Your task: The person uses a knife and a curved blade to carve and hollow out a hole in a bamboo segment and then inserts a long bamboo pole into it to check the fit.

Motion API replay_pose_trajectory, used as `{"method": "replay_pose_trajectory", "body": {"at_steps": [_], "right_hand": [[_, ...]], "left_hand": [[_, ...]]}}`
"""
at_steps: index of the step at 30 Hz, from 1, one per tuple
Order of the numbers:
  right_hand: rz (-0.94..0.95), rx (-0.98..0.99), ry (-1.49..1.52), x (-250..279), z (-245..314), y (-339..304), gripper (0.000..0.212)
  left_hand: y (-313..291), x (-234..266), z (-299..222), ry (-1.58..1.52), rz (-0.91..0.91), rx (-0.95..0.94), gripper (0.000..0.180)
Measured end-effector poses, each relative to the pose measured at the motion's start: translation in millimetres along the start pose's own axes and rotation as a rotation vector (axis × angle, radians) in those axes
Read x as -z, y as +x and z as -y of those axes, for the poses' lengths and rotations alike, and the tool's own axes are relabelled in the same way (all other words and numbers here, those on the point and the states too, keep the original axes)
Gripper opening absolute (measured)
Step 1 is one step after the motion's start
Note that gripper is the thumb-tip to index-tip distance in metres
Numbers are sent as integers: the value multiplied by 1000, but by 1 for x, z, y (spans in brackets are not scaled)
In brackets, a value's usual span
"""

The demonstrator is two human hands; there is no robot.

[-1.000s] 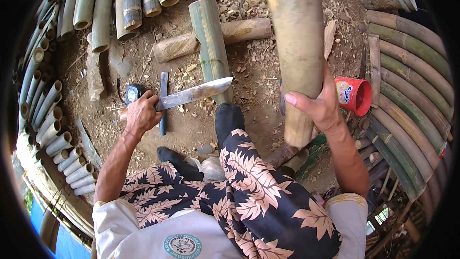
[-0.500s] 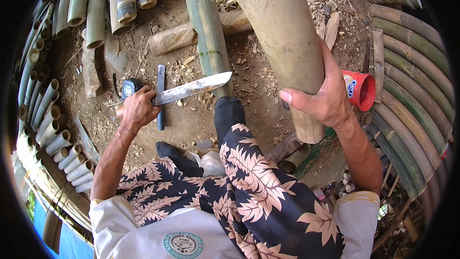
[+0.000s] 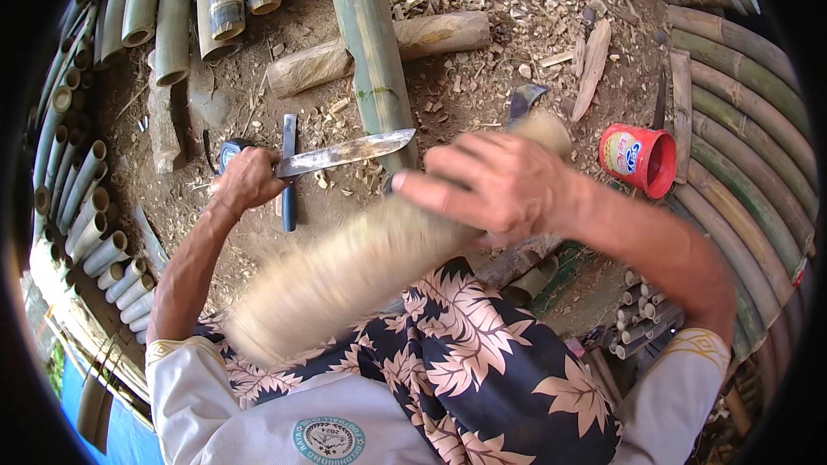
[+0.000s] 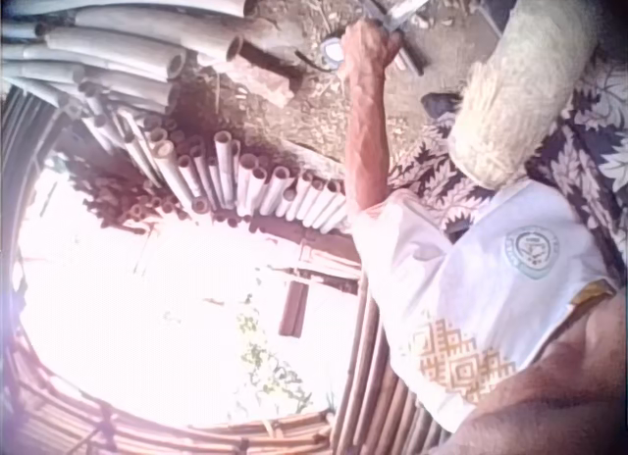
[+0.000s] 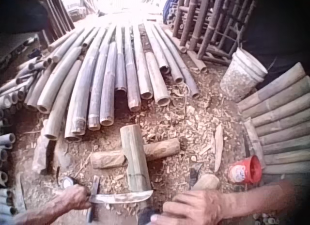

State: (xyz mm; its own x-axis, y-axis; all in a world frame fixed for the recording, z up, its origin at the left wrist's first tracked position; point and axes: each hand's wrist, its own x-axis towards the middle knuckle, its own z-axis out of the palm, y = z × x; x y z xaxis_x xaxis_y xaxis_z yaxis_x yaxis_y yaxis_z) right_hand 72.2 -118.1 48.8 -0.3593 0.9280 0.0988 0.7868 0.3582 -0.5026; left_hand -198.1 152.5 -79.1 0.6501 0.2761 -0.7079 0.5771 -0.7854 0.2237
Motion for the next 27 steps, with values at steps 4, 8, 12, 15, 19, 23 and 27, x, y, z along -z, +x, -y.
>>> {"method": "replay_pose_trajectory", "body": {"at_steps": [4, 8, 12, 15, 19, 23, 27], "right_hand": [[484, -134, -402, -9, -71, 0, 73], [220, -36, -265, -7, 3, 18, 67], [-53, 348, -48, -32, -15, -2, 54], [524, -335, -332, -9, -41, 0, 77], [148, -33, -145, -8, 19, 2, 59], [172, 42, -229, -23, -46, -15, 52], [408, -369, -267, -2, -1, 2, 83]], "left_hand": [[2, 9, -6, 55, -27, -20, 27], [2, 2, 3, 10, -26, 12, 27], [2, 9, -3, 52, -39, -34, 29], [1, 9, 0, 62, -25, -22, 28], [10, 13, -4, -7, 12, 13, 27], [14, 7, 0, 55, -68, -81, 26], [14, 13, 6, 74, -13, -14, 26]]}}
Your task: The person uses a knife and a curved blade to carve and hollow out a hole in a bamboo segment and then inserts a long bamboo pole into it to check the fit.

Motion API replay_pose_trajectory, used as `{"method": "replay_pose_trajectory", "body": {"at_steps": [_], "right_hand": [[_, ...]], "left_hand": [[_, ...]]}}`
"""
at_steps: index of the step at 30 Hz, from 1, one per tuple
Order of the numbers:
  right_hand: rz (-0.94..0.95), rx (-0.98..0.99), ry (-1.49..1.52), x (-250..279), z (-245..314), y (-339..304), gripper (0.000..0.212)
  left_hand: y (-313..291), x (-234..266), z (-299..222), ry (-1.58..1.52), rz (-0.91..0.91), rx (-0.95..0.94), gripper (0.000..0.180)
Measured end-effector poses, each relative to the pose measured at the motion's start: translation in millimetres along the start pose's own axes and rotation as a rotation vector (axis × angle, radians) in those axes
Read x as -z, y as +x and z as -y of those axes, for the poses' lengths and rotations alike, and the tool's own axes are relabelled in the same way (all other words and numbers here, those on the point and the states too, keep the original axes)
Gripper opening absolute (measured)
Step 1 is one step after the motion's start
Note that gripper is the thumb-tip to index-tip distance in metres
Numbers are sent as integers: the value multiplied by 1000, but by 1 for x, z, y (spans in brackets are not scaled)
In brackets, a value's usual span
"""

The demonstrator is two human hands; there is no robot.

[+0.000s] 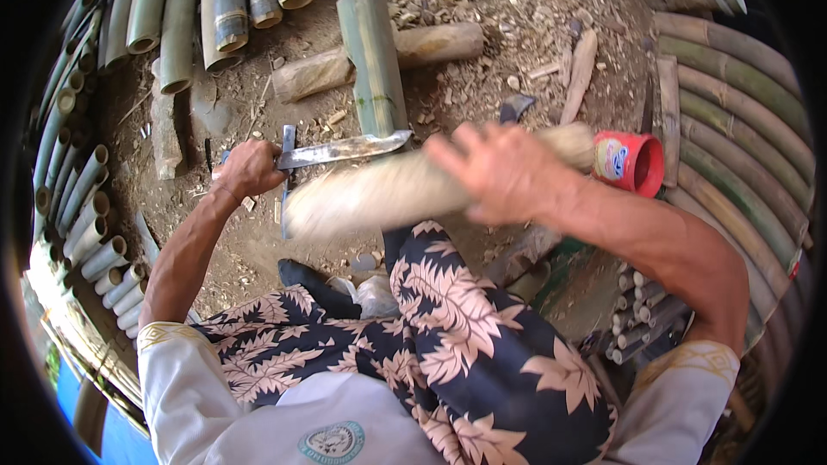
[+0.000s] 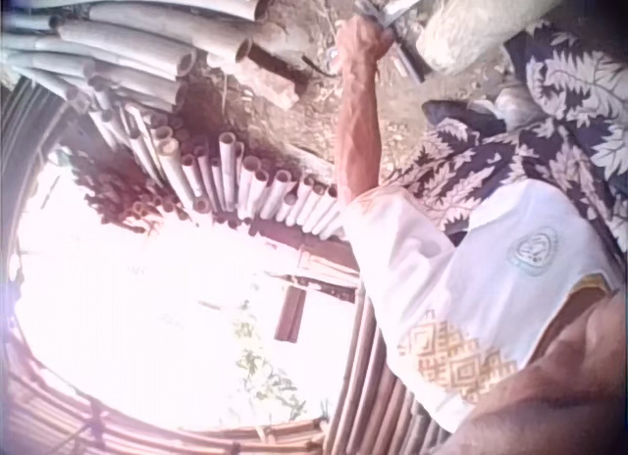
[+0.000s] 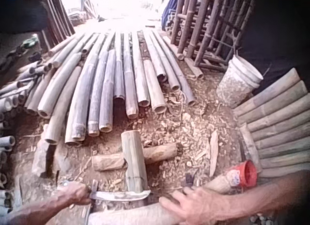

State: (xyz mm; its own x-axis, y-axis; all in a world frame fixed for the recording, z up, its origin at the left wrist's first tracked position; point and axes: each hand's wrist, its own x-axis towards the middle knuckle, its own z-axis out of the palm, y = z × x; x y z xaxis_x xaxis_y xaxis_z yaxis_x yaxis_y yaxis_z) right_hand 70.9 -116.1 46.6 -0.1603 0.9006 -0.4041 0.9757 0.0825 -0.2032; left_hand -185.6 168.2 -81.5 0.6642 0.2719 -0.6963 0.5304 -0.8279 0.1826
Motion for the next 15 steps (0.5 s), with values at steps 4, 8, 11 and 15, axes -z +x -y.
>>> {"method": "replay_pose_trajectory", "body": {"at_steps": [4, 8, 11, 15], "right_hand": [[-431, 513, 131, -18, 15, 5, 53], [19, -49, -35, -13, -46, 9, 65], [-178, 101, 172, 15, 22, -2, 54], [-582, 633, 219, -23, 30, 10, 37]], "left_hand": [[9, -2, 1, 21, -38, -71, 25], [7, 4, -5, 23, -75, -29, 24], [8, -3, 1, 16, -81, -58, 23], [11, 0, 1, 57, -87, -127, 23]]}}
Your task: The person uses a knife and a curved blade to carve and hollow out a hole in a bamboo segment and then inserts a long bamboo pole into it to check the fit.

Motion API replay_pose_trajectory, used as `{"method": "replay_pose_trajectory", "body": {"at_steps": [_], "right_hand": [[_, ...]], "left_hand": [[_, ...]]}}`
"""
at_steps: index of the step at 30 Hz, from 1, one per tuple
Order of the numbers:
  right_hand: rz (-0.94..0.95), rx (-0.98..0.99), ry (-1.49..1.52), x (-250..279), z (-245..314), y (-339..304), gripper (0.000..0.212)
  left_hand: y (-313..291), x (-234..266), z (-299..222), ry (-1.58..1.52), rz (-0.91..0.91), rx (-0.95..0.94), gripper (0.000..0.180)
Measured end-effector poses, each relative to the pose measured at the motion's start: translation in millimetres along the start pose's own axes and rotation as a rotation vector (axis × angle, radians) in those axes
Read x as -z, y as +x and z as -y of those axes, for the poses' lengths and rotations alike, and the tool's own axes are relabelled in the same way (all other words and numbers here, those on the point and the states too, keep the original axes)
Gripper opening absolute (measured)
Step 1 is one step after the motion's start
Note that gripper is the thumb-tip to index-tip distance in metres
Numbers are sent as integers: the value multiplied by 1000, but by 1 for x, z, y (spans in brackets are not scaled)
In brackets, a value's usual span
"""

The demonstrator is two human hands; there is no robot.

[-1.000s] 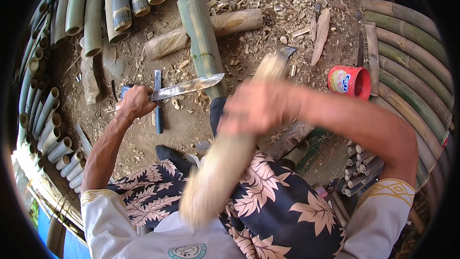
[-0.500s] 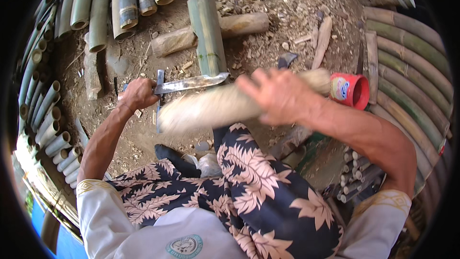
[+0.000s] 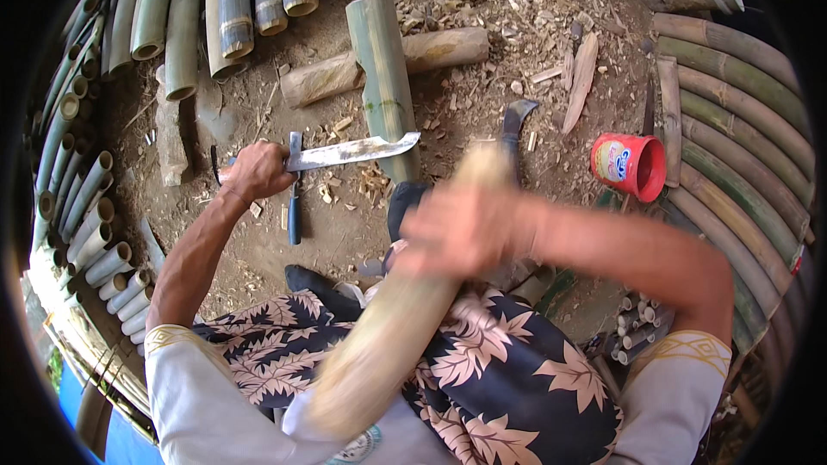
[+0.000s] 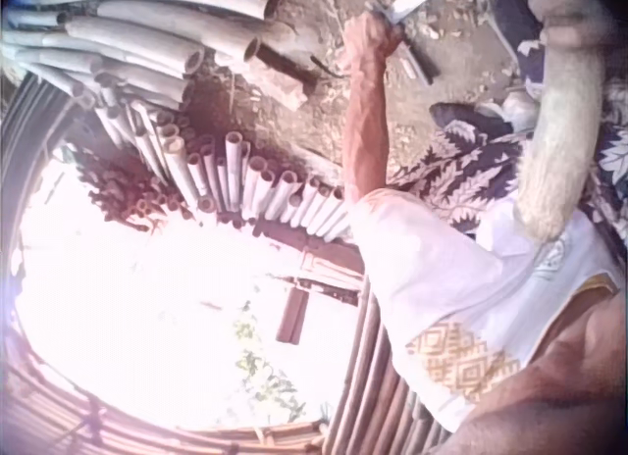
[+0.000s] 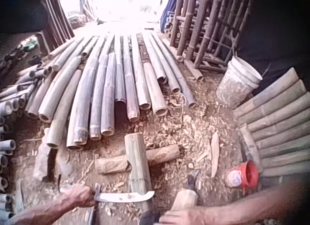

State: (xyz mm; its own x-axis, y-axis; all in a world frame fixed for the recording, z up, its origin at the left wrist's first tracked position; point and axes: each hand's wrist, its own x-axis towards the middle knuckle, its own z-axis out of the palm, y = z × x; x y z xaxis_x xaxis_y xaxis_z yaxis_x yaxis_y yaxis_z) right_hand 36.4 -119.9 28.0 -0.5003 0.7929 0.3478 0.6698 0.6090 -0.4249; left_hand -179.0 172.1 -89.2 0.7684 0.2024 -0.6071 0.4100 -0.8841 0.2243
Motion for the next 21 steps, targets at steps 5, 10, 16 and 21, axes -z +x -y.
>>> {"method": "replay_pose_trajectory", "body": {"at_steps": [5, 10, 16, 21], "right_hand": [[533, -655, -226, 43, -44, -23, 66], [10, -62, 18, 5, 7, -1, 42], [478, -790, -218, 42, -16, -36, 76], [114, -227, -73, 12, -3, -26, 62]], "left_hand": [[7, 11, 2, -29, -24, 32, 24], [10, 10, -2, -7, 28, -32, 25], [11, 4, 2, -11, -5, 27, 24], [15, 8, -3, 19, 7, -15, 24]]}}
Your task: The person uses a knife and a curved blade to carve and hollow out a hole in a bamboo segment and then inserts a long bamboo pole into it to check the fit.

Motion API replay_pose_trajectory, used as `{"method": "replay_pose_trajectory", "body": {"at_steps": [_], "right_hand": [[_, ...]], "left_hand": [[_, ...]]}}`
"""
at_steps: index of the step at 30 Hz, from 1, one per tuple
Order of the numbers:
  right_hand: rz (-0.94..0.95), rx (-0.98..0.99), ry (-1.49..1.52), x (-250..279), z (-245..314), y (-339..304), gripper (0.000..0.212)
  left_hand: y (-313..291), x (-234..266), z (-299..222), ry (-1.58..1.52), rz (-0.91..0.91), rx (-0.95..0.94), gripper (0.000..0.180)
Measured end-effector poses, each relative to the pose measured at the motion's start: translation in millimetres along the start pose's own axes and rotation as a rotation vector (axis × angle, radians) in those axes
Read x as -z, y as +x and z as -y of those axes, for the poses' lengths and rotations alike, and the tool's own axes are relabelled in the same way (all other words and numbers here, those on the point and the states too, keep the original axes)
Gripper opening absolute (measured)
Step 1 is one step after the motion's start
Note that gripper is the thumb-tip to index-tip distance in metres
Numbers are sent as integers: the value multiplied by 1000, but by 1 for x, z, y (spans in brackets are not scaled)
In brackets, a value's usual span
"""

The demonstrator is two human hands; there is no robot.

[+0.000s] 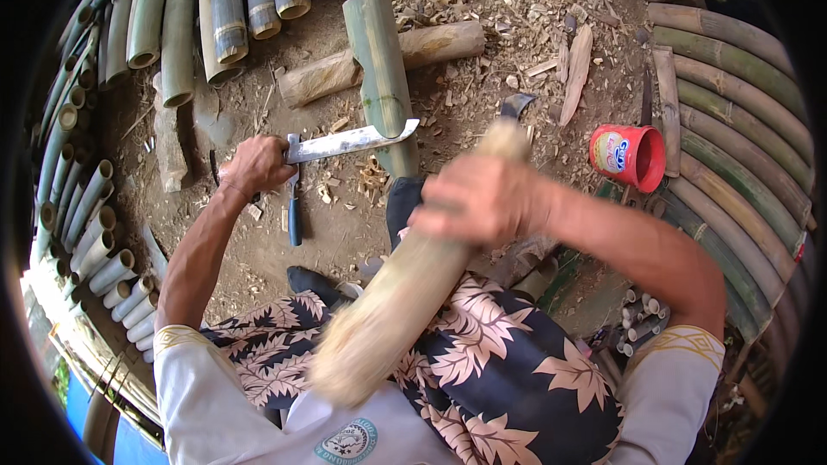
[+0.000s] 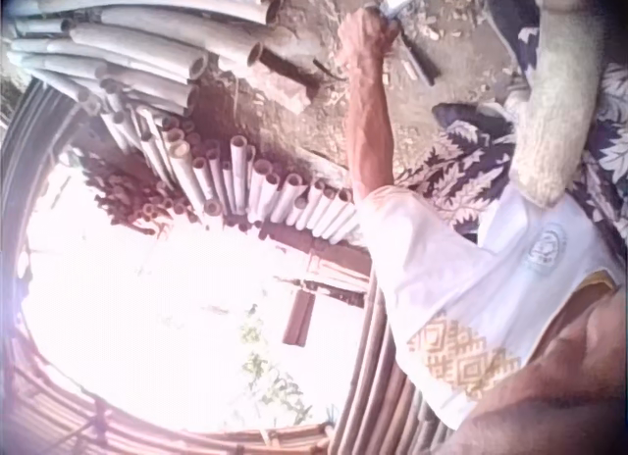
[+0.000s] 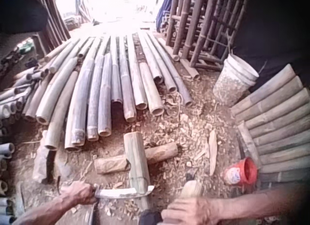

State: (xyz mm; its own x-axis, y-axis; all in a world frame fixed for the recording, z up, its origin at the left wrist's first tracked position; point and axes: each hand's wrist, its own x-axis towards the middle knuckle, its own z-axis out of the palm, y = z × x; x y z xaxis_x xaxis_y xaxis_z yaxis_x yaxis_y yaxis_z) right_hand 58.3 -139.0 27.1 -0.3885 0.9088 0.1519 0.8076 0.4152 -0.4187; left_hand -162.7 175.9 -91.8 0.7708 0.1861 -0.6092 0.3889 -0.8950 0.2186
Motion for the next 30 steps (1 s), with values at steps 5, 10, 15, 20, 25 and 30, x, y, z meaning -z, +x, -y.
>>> {"method": "replay_pose_trajectory", "body": {"at_steps": [5, 10, 15, 20, 25, 30], "right_hand": [[259, -588, -240, 28, -29, -53, 86], [102, -684, 173, 14, 50, -66, 88], [-168, -824, 347, -15, 74, -80, 86], [-236, -1316, 916, 19, 74, -89, 97], [-564, -1263, 872, 44, 43, -87, 92], [-597, -1279, 1012, 81, 18, -59, 89]], "left_hand": [[-14, -11, -10, -30, -104, 130, 26], [-79, -65, -61, -123, -446, 130, 54], [-55, -56, -21, 9, -610, 11, 56], [-21, -9, 19, -324, -274, -71, 72], [21, 46, 37, -178, -133, 27, 85], [23, 66, 34, -78, -89, 58, 85]]}}
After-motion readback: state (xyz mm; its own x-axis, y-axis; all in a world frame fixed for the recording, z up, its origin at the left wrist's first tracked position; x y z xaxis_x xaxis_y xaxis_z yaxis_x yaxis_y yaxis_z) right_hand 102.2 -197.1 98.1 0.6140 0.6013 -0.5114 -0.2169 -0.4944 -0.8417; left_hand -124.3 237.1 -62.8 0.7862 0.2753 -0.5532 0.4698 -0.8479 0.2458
